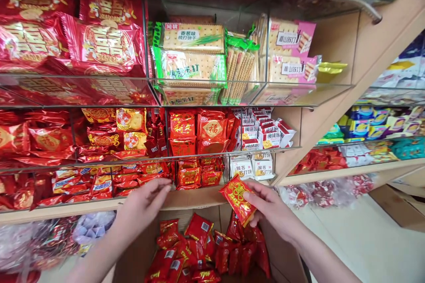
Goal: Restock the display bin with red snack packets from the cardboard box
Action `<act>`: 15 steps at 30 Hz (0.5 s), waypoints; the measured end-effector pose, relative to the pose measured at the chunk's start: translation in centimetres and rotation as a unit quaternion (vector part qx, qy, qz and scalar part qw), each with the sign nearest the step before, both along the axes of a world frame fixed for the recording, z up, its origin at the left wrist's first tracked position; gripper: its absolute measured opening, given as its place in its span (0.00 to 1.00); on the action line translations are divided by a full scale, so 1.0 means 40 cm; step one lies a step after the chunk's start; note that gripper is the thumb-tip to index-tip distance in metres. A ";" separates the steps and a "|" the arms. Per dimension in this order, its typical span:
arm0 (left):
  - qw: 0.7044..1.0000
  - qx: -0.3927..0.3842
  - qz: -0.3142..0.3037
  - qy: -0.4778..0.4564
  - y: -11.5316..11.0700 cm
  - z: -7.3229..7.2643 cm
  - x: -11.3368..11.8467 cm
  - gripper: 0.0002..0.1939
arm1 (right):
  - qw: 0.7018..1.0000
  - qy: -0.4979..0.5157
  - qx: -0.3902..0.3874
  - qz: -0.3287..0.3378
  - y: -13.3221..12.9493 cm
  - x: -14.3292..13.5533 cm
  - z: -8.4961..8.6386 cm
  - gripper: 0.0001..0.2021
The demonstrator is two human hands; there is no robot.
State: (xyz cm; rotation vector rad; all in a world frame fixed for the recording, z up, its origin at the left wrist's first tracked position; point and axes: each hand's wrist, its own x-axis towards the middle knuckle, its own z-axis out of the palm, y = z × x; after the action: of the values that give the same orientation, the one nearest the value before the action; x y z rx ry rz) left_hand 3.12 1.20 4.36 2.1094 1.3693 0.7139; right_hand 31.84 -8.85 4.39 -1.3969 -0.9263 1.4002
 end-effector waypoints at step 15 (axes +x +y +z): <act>0.966 0.035 0.060 0.248 0.022 -0.038 -0.005 0.16 | 0.991 -0.051 -0.125 -0.004 0.214 0.026 -0.042 0.08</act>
State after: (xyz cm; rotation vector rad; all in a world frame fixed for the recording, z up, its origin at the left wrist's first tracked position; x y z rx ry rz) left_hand 2.93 2.07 2.85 2.3780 1.7640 0.2822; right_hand 32.89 -0.30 2.72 -1.6702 -0.8301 1.4885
